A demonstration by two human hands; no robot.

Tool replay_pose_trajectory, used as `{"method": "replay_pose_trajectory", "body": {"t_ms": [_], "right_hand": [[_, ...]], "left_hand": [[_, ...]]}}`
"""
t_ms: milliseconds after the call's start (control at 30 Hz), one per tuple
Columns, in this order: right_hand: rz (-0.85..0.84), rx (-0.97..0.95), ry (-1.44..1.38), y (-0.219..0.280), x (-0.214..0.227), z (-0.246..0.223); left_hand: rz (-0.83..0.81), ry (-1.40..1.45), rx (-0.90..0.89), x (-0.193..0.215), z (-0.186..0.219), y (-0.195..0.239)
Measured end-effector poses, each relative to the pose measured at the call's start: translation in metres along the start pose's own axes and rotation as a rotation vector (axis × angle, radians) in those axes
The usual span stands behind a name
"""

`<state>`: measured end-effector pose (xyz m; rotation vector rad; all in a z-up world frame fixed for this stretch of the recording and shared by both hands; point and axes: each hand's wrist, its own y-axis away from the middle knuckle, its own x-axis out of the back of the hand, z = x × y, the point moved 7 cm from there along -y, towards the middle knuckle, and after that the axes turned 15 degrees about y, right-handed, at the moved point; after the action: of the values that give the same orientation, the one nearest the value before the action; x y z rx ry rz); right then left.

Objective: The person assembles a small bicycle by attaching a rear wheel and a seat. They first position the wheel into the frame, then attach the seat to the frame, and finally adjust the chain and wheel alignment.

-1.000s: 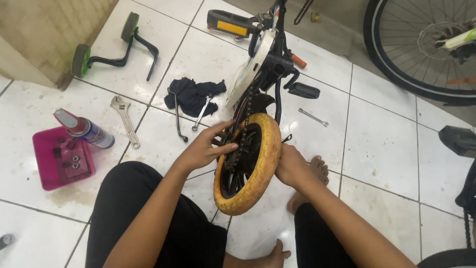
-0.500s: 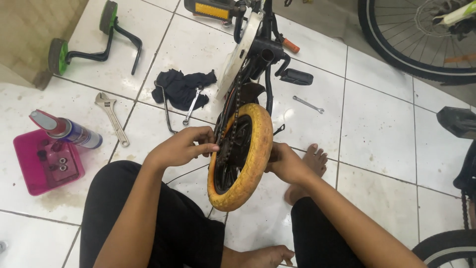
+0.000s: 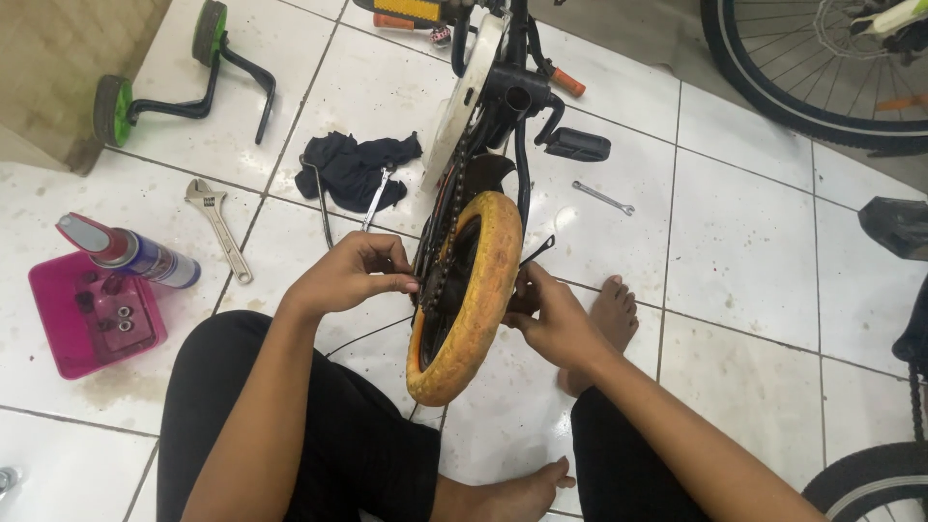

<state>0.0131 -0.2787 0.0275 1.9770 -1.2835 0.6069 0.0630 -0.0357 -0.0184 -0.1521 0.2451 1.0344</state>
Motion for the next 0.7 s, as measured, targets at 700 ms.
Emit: {"method": "replay_pose_trajectory", "body": {"t_ms": [700], "right_hand": [[0.286,0.405,0.643,0.011,0.018,-0.041]], "left_hand": [[0.013,0.061,-0.089,0.007,0.009,-0.011]]}}
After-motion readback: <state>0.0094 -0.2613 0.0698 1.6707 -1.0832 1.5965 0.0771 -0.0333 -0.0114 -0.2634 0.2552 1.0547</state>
